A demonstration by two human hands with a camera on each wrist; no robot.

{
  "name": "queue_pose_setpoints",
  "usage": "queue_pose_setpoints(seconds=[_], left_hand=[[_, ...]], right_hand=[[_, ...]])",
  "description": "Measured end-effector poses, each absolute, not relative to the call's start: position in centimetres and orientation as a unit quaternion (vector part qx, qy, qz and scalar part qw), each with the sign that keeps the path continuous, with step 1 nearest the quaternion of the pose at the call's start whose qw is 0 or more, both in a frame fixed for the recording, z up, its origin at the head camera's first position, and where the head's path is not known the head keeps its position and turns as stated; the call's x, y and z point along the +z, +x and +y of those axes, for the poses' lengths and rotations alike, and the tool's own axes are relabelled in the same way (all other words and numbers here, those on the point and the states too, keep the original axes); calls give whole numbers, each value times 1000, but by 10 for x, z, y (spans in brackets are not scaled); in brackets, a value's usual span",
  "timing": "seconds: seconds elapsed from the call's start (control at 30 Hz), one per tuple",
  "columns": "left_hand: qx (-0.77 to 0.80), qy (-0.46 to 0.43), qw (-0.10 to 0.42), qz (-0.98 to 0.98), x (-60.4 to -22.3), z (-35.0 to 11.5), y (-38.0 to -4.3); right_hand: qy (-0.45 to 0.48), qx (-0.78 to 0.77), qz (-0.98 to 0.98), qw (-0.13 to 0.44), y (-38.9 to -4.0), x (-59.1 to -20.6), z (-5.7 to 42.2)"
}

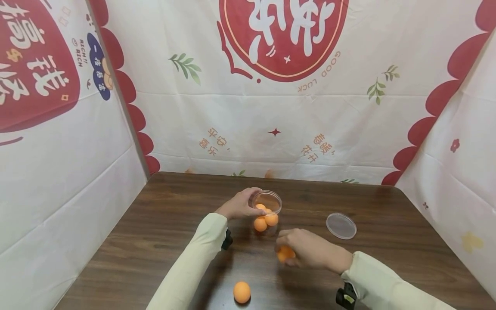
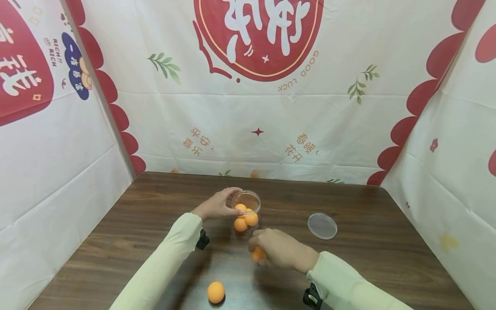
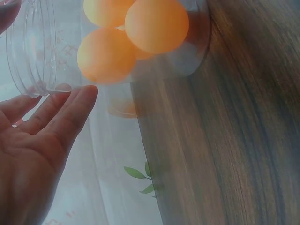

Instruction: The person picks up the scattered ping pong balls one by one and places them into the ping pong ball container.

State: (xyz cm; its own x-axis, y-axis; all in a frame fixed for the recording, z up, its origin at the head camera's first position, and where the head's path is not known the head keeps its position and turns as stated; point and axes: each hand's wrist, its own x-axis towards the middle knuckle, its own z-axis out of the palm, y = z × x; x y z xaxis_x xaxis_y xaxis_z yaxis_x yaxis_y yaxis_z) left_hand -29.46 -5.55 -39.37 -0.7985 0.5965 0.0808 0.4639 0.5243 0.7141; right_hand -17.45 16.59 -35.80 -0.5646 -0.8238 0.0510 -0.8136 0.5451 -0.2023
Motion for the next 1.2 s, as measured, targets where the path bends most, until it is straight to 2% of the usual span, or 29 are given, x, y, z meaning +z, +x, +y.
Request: queue_pose_setpoints(seconds=[0.2,0.7,1.2], left_hand=[[376,309,83,870,-394,-54,-296],[387,304,86,866,-395,-53,-296],[395,298,107,863,-394,-56,-298]], right_hand=[[-449,-97,888,29,-189,-348,165],[-422,-112,899,-39,-228,-322,172],[-419,-110,899,-70,-269,-320,159]])
